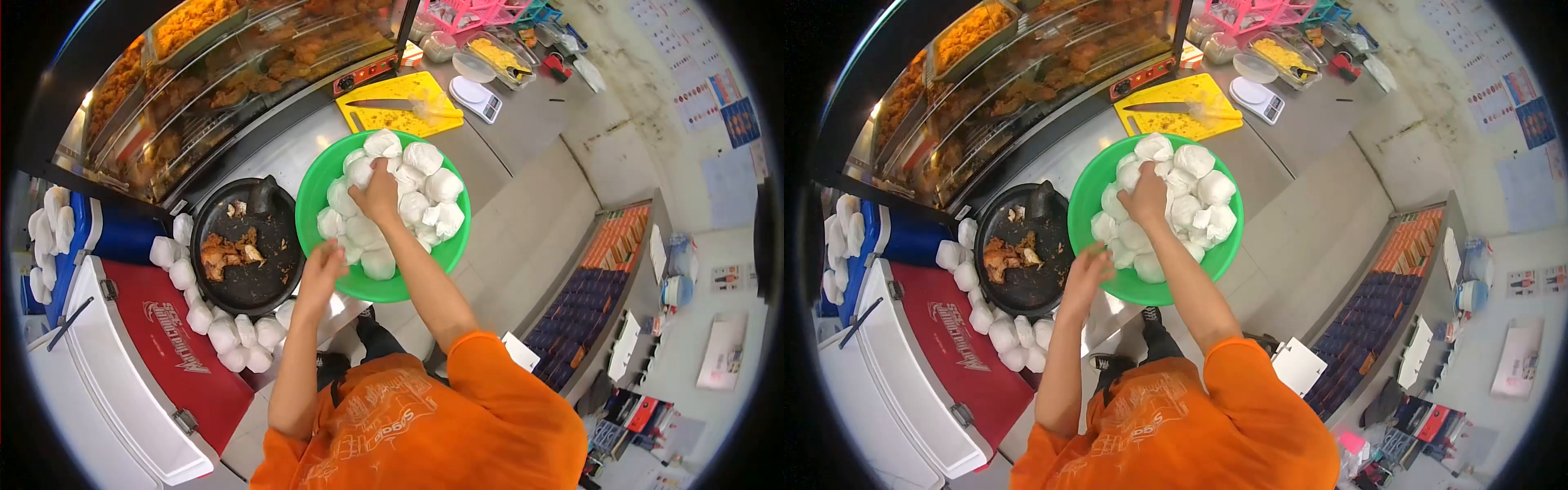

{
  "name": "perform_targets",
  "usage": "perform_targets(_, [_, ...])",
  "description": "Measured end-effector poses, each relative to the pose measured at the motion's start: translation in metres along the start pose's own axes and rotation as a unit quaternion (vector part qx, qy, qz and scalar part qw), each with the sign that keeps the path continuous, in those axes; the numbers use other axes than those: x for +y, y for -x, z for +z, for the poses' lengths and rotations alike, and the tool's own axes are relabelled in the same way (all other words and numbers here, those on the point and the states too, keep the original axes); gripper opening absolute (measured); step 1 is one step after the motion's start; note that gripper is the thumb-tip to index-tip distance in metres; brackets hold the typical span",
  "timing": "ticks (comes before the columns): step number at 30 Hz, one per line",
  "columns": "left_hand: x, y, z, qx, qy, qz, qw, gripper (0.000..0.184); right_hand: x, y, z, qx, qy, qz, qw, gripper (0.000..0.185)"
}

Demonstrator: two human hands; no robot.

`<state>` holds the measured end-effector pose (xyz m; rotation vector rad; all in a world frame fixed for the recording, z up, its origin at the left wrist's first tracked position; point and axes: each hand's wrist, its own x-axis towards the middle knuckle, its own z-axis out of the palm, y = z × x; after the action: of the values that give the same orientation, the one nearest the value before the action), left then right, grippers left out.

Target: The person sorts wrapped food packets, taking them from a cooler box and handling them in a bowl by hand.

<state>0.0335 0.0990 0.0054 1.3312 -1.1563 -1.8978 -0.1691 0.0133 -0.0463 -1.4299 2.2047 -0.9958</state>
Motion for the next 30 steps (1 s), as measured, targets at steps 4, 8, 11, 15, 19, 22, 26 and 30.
perform_targets(4, [0.003, -0.078, 0.027, 0.081, 0.121, 0.007, 0.989, 0.056, 0.029, 0.015, 0.0, 0.045, -0.256, -0.053, 0.964, 0.058])
perform_targets(8, [0.017, -0.083, 0.034, 0.03, 0.147, 0.04, 0.988, 0.057, 0.016, 0.035, -0.066, -0.237, -0.256, -0.133, 0.928, 0.06])
perform_targets(11, [0.006, -0.067, 0.024, 0.047, 0.272, -0.009, 0.961, 0.054, 0.021, -0.037, -0.081, -0.141, -0.063, -0.181, 0.971, 0.066])
perform_targets(15, [0.002, -0.033, 0.008, 0.049, 0.281, -0.029, 0.958, 0.05, 0.014, -0.096, -0.055, -0.159, 0.257, -0.146, 0.942, 0.064])
perform_targets(19, [0.002, -0.005, -0.018, 0.024, 0.277, -0.035, 0.96, 0.053, 0.014, -0.101, -0.036, -0.157, 0.308, -0.18, 0.921, 0.057])
perform_targets(22, [-0.002, 0.003, -0.033, -0.04, 0.318, -0.018, 0.947, 0.058, 0.024, -0.076, -0.047, -0.122, 0.122, -0.244, 0.954, 0.053])
perform_targets(26, [-0.009, 0.007, -0.038, -0.117, 0.433, 0.024, 0.894, 0.065, -0.022, 0.029, -0.049, -0.037, -0.073, -0.362, 0.928, 0.048])
perform_targets(30, [0.005, 0.068, -0.052, -0.07, 0.502, 0.107, 0.855, 0.073, -0.123, 0.115, -0.08, -0.085, -0.144, -0.474, 0.865, 0.04])
